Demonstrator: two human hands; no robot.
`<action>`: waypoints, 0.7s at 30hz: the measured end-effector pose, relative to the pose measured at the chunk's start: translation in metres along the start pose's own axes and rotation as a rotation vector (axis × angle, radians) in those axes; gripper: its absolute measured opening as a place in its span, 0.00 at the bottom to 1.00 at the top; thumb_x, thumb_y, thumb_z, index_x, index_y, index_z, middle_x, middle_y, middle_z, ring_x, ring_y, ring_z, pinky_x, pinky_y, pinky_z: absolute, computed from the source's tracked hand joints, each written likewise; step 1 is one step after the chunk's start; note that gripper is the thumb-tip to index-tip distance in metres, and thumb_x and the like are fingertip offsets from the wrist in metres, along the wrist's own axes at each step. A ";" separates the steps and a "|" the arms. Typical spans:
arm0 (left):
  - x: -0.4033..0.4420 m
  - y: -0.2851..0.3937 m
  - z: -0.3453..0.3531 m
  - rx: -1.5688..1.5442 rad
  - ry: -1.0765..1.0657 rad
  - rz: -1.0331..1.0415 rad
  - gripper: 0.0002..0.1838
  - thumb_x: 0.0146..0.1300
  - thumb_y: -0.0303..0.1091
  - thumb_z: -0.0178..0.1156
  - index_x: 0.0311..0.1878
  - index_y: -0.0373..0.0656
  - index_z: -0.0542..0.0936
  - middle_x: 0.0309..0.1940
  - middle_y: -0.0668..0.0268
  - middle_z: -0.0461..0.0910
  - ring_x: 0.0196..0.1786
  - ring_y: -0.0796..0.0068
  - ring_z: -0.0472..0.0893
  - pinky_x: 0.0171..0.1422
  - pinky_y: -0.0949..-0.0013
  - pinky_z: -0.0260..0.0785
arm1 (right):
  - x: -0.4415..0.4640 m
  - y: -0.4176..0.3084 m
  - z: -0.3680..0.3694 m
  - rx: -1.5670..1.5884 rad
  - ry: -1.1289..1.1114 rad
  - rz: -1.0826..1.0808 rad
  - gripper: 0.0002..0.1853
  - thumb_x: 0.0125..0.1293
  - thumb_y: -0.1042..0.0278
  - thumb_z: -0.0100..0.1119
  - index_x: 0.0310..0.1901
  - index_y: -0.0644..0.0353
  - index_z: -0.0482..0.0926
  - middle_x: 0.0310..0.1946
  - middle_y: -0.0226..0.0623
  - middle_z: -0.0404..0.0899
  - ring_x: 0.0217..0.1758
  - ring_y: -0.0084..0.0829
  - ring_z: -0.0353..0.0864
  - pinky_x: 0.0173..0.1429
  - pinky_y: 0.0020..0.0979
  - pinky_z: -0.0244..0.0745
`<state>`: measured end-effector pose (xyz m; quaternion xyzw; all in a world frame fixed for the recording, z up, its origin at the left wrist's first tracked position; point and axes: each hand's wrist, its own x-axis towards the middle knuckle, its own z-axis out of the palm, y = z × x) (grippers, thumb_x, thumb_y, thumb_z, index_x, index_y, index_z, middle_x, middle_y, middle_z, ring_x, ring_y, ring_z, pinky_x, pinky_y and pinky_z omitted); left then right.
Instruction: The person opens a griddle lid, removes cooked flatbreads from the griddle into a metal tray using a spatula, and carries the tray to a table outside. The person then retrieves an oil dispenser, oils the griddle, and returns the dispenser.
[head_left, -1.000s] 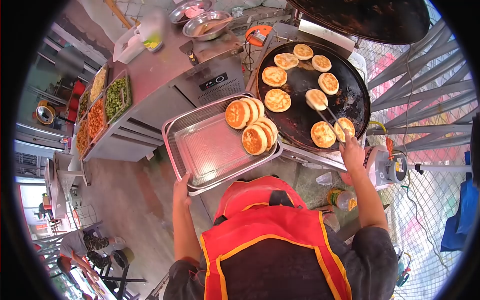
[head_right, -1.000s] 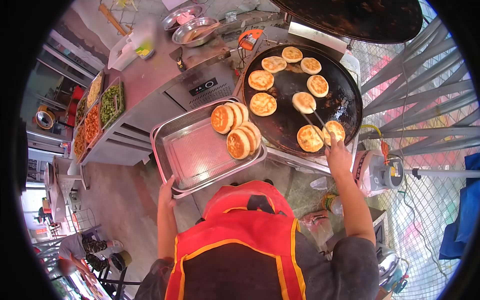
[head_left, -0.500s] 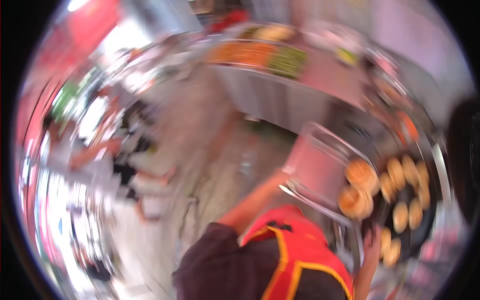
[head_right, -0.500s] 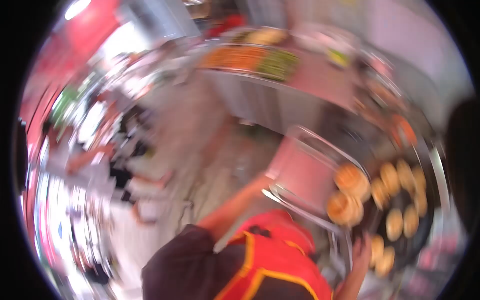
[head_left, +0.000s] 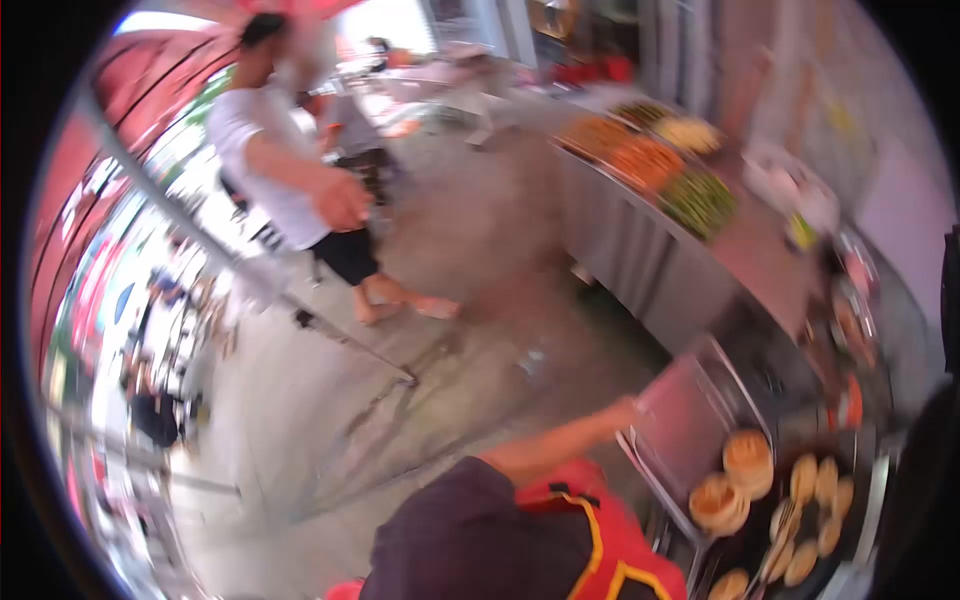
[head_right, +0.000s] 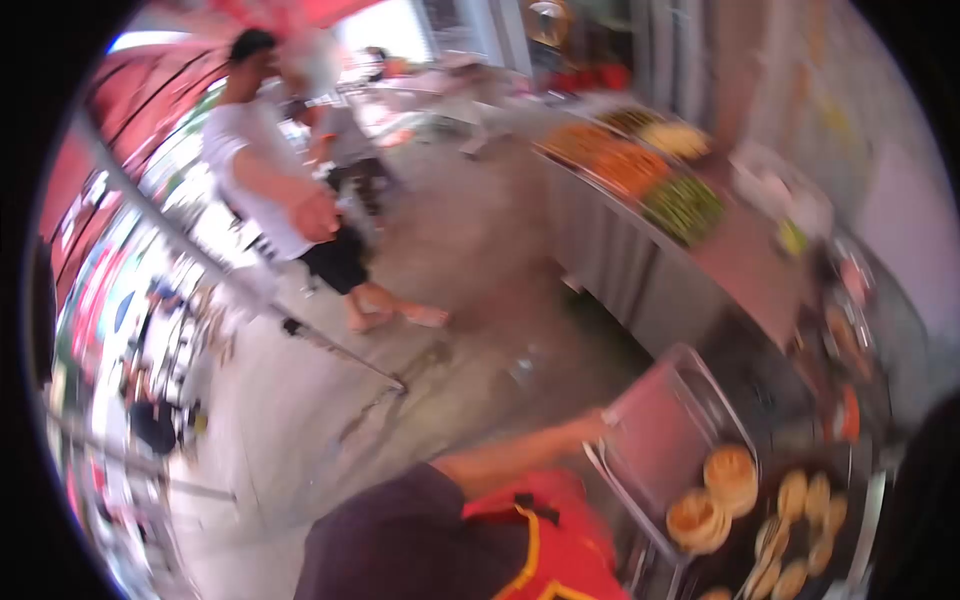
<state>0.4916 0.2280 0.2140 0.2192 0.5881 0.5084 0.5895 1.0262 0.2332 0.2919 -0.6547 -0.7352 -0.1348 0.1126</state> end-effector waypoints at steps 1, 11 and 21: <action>-0.033 0.035 -0.014 -0.178 -0.080 -0.039 0.13 0.54 0.33 0.62 0.36 0.32 0.77 0.29 0.63 0.78 0.31 0.74 0.76 0.35 0.68 0.70 | -0.018 0.017 0.010 0.624 -0.363 0.086 0.27 0.65 0.60 0.49 0.62 0.65 0.61 0.57 0.48 0.68 0.61 0.38 0.68 0.66 0.33 0.59; 0.048 0.084 0.008 0.142 0.104 -0.131 0.15 0.58 0.33 0.59 0.41 0.30 0.75 0.35 0.59 0.79 0.36 0.68 0.80 0.40 0.67 0.73 | 0.028 -0.072 -0.036 1.650 -0.520 1.327 0.14 0.63 0.54 0.55 0.36 0.58 0.72 0.19 0.29 0.70 0.13 0.20 0.65 0.14 0.22 0.59; 0.036 0.075 -0.013 0.096 0.094 -0.135 0.15 0.60 0.30 0.56 0.47 0.31 0.73 0.38 0.59 0.78 0.40 0.68 0.79 0.45 0.66 0.72 | 0.075 -0.095 0.088 1.927 -0.321 1.371 0.11 0.61 0.58 0.58 0.39 0.54 0.73 0.19 0.30 0.71 0.14 0.22 0.65 0.15 0.22 0.59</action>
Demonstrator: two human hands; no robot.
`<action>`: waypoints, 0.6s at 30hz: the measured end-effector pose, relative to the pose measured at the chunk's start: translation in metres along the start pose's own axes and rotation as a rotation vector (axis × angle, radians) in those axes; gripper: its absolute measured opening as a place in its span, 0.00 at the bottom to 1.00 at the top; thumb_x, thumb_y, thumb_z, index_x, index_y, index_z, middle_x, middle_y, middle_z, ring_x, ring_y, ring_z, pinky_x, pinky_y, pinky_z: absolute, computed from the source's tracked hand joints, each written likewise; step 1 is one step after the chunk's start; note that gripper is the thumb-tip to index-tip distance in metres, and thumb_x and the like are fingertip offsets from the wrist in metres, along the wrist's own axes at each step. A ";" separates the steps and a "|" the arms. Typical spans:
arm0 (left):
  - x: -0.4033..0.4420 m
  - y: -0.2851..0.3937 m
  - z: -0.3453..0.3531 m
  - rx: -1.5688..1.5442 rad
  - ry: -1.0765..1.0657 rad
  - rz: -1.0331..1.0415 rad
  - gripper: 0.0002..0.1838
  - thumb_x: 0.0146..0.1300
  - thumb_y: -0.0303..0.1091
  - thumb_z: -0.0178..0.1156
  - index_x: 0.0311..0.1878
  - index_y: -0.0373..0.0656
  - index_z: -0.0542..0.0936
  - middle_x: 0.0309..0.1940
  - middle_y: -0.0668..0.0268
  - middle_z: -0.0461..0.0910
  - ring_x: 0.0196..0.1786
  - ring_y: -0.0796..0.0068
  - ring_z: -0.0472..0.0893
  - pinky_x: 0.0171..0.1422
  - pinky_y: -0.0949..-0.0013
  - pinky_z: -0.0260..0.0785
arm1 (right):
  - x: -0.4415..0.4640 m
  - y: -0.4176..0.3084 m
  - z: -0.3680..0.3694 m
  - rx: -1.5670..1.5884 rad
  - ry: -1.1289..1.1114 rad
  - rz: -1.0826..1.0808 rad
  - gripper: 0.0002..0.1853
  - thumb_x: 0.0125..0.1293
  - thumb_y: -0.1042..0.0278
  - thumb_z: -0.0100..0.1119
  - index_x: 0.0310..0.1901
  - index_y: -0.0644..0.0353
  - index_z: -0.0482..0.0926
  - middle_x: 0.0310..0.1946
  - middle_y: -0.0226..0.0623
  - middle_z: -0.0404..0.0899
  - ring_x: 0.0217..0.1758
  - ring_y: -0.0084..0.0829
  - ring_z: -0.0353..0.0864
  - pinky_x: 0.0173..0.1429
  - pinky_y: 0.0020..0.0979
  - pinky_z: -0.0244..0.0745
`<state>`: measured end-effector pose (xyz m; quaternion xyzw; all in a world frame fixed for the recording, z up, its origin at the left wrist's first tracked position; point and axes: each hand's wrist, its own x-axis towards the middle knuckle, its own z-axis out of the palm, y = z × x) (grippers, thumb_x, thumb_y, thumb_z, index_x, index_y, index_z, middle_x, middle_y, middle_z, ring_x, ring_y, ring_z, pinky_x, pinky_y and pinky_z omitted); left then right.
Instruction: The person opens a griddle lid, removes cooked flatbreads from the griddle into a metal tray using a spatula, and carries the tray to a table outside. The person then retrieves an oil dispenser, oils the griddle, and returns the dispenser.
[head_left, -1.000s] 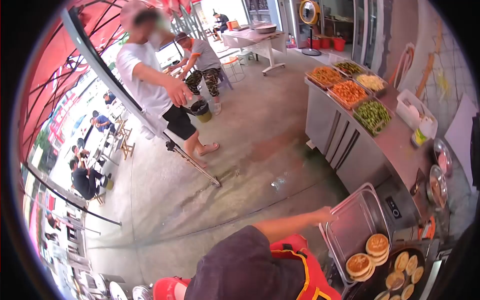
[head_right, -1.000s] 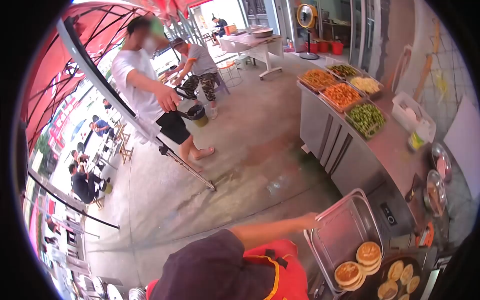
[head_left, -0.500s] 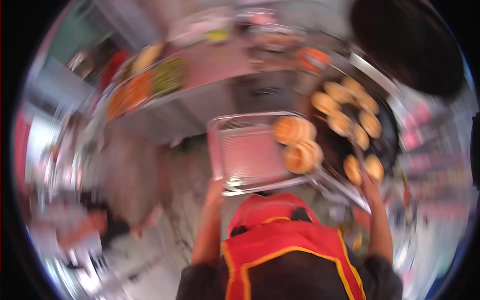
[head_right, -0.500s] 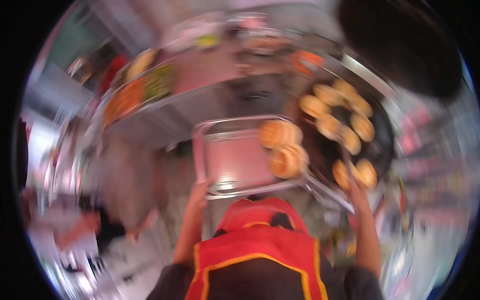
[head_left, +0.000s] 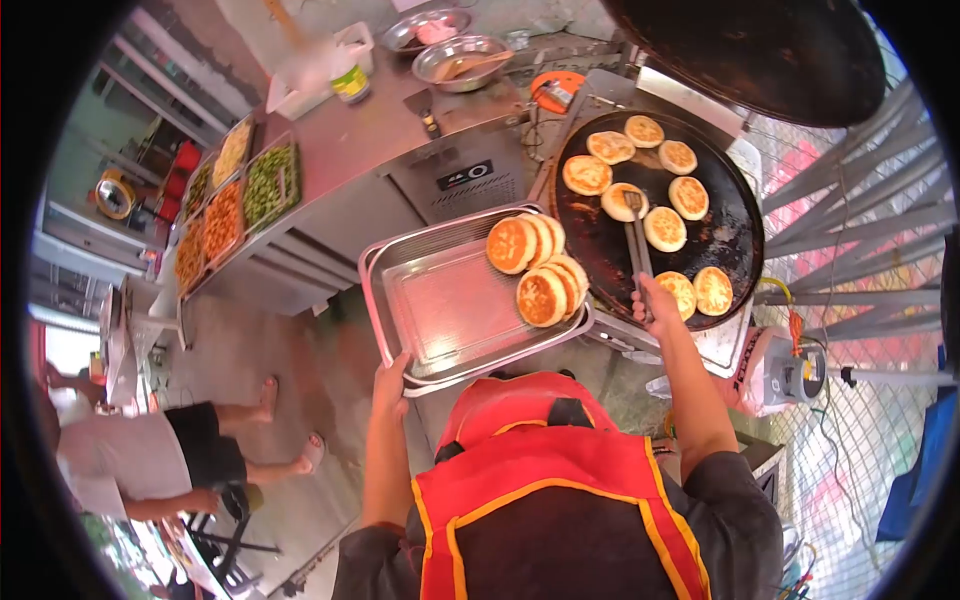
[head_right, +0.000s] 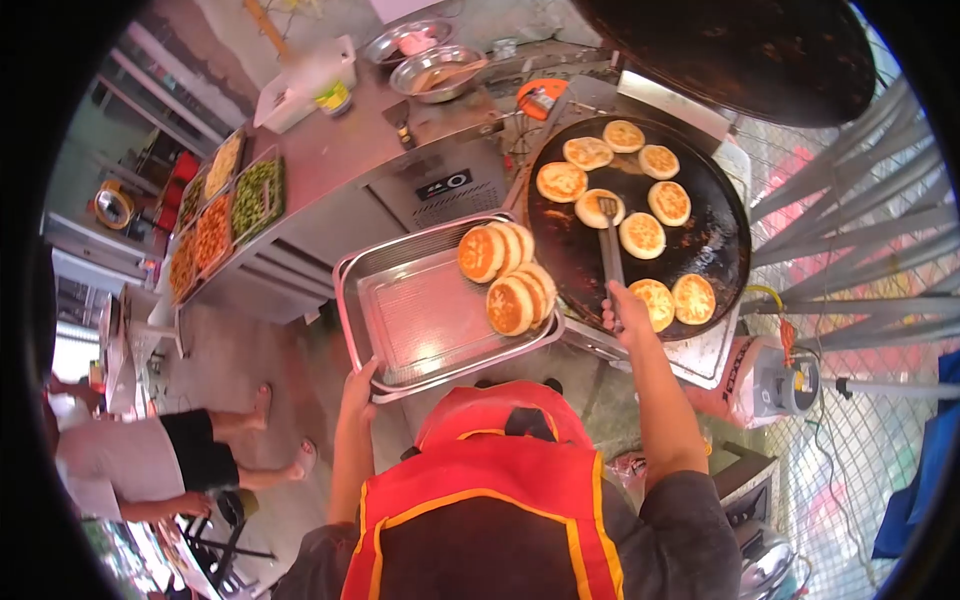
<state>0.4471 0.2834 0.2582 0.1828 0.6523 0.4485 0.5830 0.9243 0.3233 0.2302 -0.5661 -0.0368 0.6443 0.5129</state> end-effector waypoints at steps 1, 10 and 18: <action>-0.002 0.001 0.002 -0.004 -0.005 -0.003 0.15 0.60 0.30 0.56 0.47 0.31 0.73 0.39 0.59 0.78 0.40 0.68 0.79 0.45 0.66 0.71 | -0.003 -0.001 0.001 -0.035 0.010 -0.034 0.10 0.61 0.59 0.58 0.38 0.54 0.73 0.19 0.30 0.71 0.13 0.21 0.65 0.15 0.22 0.59; -0.004 -0.002 -0.003 -0.023 -0.069 0.004 0.15 0.60 0.30 0.56 0.48 0.32 0.73 0.40 0.60 0.79 0.41 0.70 0.79 0.46 0.68 0.70 | -0.107 0.006 0.043 -0.573 -0.213 -0.191 0.08 0.63 0.62 0.54 0.39 0.56 0.75 0.17 0.24 0.68 0.12 0.14 0.61 0.14 0.19 0.54; -0.016 -0.004 -0.006 0.072 -0.012 0.037 0.13 0.57 0.34 0.60 0.40 0.34 0.77 0.33 0.63 0.79 0.32 0.72 0.79 0.35 0.69 0.71 | -0.103 0.028 0.105 -1.470 -0.331 -0.598 0.17 0.57 0.61 0.57 0.46 0.59 0.77 0.28 0.52 0.78 0.36 0.52 0.77 0.41 0.44 0.71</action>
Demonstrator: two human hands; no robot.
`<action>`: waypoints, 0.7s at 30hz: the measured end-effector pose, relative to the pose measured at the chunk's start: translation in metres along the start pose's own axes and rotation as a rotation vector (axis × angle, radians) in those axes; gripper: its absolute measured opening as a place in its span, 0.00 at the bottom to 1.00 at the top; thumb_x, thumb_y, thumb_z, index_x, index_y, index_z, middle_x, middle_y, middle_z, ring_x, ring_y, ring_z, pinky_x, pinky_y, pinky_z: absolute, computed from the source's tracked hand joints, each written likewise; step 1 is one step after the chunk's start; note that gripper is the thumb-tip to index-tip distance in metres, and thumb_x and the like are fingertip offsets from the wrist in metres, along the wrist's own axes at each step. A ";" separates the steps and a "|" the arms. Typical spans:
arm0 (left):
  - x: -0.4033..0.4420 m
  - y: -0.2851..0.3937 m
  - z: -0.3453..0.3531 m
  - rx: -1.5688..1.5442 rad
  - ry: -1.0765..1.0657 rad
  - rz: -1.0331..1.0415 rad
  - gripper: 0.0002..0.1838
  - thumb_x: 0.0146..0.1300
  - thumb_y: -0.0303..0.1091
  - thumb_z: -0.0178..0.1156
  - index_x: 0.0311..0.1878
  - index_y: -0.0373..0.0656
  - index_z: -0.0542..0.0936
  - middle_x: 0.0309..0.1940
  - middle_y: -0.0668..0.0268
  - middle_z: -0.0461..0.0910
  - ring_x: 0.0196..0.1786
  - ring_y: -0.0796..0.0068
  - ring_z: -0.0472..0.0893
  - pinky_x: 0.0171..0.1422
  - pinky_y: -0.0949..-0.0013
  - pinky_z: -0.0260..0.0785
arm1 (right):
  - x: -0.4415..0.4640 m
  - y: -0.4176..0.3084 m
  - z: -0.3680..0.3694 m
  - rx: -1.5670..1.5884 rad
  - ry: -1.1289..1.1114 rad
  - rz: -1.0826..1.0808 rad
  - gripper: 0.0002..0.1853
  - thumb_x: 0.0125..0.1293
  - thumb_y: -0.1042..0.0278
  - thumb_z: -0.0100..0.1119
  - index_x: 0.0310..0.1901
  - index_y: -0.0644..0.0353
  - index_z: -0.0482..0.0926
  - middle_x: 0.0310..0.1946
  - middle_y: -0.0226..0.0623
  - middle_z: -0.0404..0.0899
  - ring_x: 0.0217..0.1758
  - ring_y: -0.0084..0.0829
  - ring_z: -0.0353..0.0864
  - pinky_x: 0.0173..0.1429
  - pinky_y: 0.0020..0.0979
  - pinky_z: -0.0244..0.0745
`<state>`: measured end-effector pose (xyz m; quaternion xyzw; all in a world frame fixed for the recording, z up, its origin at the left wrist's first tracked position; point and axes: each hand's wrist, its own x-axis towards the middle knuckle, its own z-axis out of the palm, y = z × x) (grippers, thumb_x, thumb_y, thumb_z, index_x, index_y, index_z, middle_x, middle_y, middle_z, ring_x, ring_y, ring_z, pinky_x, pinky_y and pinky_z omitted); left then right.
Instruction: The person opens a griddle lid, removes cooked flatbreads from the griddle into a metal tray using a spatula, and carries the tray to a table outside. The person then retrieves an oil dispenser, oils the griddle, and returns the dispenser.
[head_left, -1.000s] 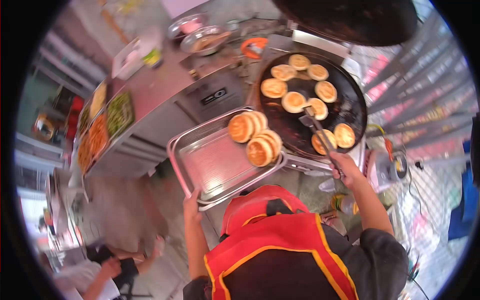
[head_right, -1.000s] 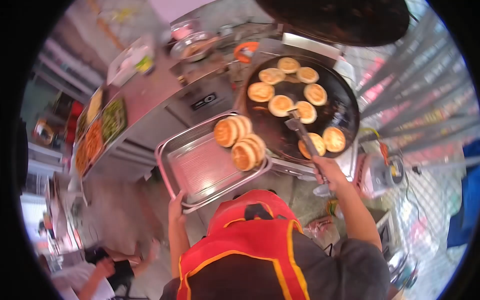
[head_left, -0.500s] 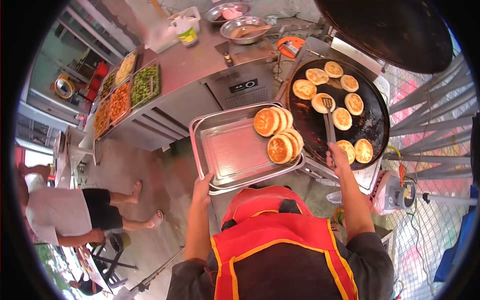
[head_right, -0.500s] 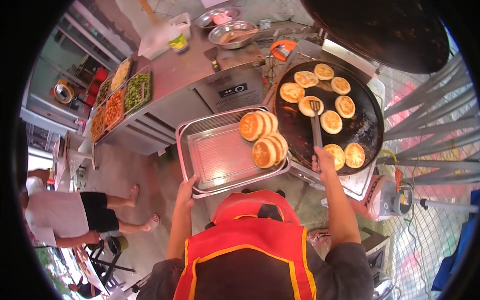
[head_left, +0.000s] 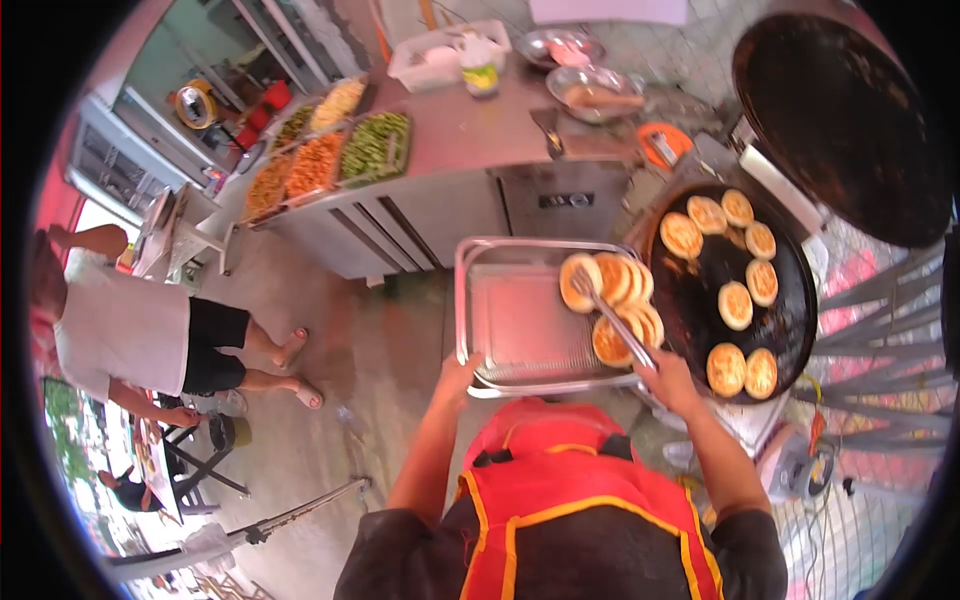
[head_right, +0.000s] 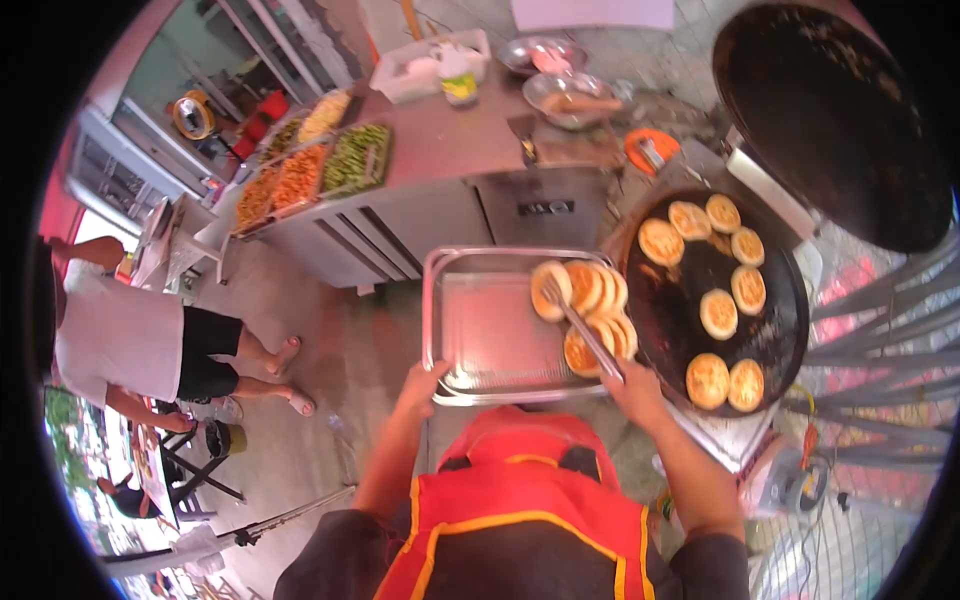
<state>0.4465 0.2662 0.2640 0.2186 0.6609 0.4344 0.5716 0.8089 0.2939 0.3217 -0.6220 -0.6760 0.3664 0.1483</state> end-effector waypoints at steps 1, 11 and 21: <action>-0.001 -0.019 -0.006 -0.012 0.019 0.001 0.12 0.56 0.34 0.61 0.39 0.34 0.77 0.31 0.64 0.79 0.31 0.73 0.78 0.34 0.69 0.70 | -0.006 0.010 0.007 -0.081 -0.006 0.010 0.16 0.57 0.61 0.57 0.44 0.59 0.77 0.29 0.53 0.78 0.37 0.52 0.78 0.42 0.45 0.71; 0.001 0.005 0.008 -0.029 -0.004 -0.021 0.14 0.59 0.34 0.59 0.44 0.33 0.76 0.34 0.64 0.79 0.36 0.74 0.78 0.40 0.69 0.70 | -0.020 0.100 -0.082 0.910 0.111 0.562 0.15 0.62 0.53 0.54 0.25 0.55 0.74 0.13 0.28 0.69 0.10 0.21 0.64 0.12 0.23 0.57; 0.004 0.001 0.005 -0.045 0.005 -0.041 0.15 0.61 0.33 0.56 0.46 0.32 0.75 0.38 0.61 0.78 0.39 0.71 0.78 0.44 0.68 0.72 | 0.114 0.121 -0.039 1.325 0.216 0.514 0.11 0.60 0.59 0.58 0.34 0.56 0.71 0.18 0.31 0.69 0.13 0.22 0.63 0.14 0.23 0.59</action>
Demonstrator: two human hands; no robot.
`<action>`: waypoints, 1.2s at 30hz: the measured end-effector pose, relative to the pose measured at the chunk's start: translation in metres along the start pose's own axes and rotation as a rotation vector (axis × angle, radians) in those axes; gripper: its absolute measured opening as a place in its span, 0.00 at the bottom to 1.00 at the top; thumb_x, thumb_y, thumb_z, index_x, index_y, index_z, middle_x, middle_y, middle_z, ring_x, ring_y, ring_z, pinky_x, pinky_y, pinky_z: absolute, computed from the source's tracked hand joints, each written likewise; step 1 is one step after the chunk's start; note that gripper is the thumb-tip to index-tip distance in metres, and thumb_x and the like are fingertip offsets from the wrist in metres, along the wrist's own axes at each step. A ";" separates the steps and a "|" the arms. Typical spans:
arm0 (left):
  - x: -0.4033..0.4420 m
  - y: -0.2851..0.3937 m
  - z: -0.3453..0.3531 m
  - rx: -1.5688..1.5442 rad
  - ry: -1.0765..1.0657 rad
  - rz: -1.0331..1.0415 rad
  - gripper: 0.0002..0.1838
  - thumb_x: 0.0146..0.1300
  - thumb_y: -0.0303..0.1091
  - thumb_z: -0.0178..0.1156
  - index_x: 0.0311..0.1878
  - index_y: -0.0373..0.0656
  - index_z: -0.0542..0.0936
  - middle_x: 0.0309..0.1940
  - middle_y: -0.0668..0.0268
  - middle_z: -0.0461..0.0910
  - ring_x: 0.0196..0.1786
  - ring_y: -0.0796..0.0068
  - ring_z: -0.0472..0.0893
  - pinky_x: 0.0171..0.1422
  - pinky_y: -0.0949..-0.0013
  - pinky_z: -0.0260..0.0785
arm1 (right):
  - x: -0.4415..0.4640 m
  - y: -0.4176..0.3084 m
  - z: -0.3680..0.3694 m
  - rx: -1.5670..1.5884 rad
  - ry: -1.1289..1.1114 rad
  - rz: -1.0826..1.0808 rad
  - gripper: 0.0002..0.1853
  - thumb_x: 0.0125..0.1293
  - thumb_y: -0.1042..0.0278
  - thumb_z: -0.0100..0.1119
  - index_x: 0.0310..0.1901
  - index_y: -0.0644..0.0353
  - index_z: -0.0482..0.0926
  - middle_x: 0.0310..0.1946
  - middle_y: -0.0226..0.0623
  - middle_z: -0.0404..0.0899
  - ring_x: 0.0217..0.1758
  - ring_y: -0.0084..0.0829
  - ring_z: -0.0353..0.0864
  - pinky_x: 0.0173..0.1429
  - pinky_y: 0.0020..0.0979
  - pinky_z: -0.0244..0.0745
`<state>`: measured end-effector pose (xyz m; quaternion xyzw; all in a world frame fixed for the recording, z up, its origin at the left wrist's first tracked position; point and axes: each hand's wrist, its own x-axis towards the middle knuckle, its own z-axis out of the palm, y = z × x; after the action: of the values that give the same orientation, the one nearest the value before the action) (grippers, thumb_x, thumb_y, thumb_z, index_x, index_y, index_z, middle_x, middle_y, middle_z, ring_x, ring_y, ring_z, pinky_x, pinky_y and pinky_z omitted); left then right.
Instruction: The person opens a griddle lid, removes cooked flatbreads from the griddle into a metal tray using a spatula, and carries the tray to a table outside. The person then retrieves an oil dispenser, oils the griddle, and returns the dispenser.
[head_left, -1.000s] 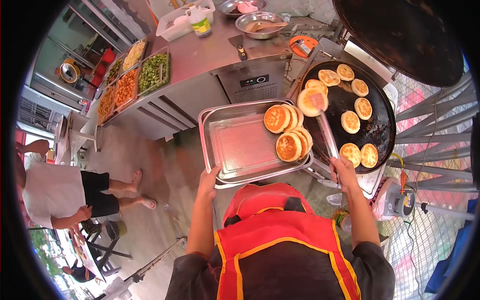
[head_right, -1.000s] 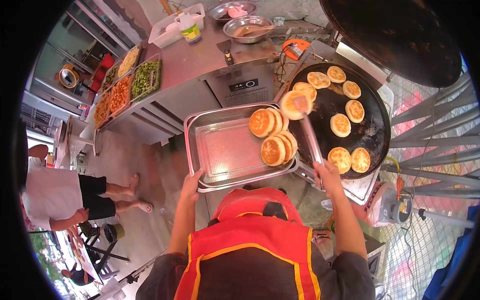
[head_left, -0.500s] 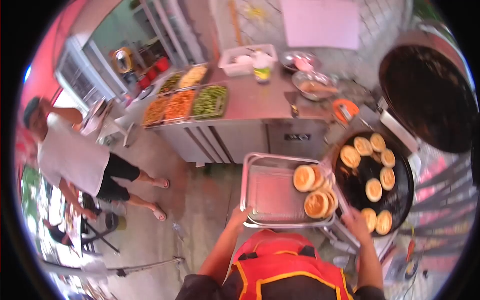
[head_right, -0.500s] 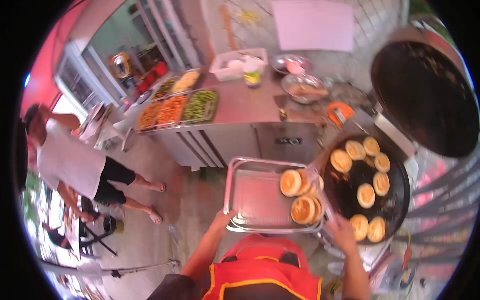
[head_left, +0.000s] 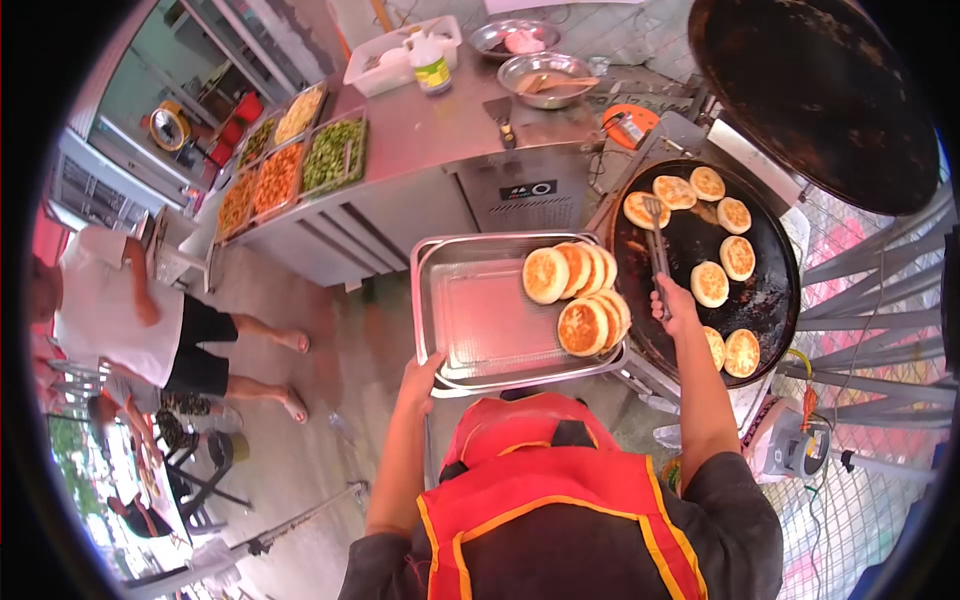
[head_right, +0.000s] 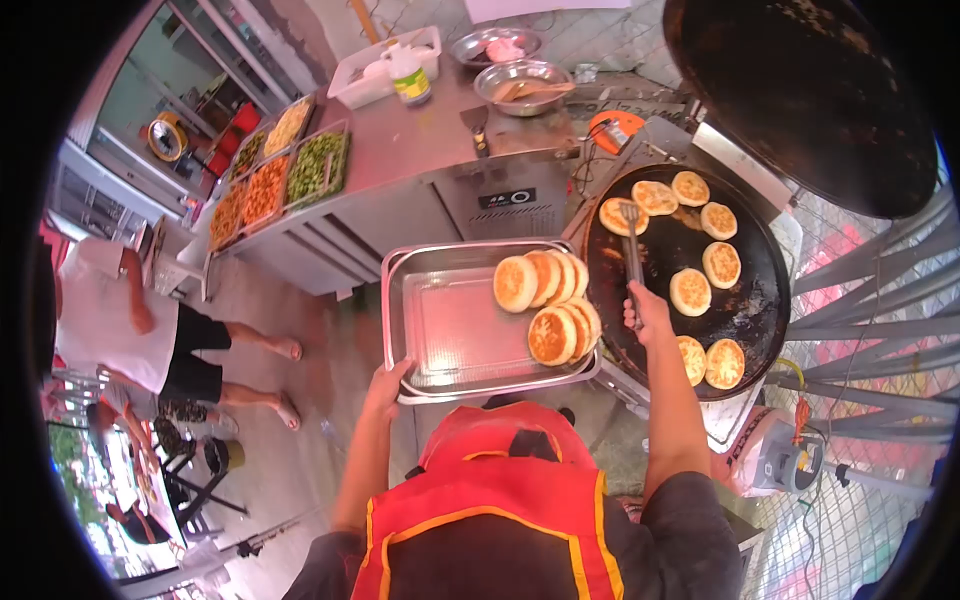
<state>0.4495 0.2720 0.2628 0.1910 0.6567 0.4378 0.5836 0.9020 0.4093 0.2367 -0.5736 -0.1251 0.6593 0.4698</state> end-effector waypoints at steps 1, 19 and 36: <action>-0.001 0.004 0.002 0.008 -0.023 0.035 0.15 0.61 0.34 0.56 0.46 0.32 0.74 0.38 0.61 0.78 0.39 0.71 0.78 0.44 0.68 0.71 | -0.004 0.002 0.000 -0.059 0.002 -0.033 0.10 0.61 0.59 0.58 0.34 0.56 0.72 0.18 0.30 0.69 0.12 0.21 0.63 0.14 0.22 0.58; -0.003 -0.019 -0.011 -0.039 -0.045 0.081 0.16 0.60 0.33 0.58 0.48 0.34 0.74 0.38 0.63 0.79 0.39 0.75 0.77 0.45 0.70 0.68 | -0.126 -0.040 0.101 -2.294 -0.209 -1.631 0.30 0.54 0.71 0.51 0.63 0.55 0.62 0.32 0.35 0.68 0.36 0.34 0.70 0.38 0.33 0.68; 0.015 0.014 0.007 -0.010 0.010 0.015 0.16 0.59 0.31 0.58 0.47 0.30 0.73 0.38 0.59 0.79 0.38 0.69 0.80 0.41 0.67 0.73 | -0.169 0.050 -0.071 0.164 0.183 0.159 0.12 0.62 0.58 0.55 0.40 0.56 0.71 0.22 0.33 0.70 0.15 0.21 0.64 0.15 0.21 0.56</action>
<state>0.4489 0.2936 0.2651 0.1908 0.6557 0.4465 0.5781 0.9232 0.2270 0.2873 -0.5991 0.0185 0.6472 0.4711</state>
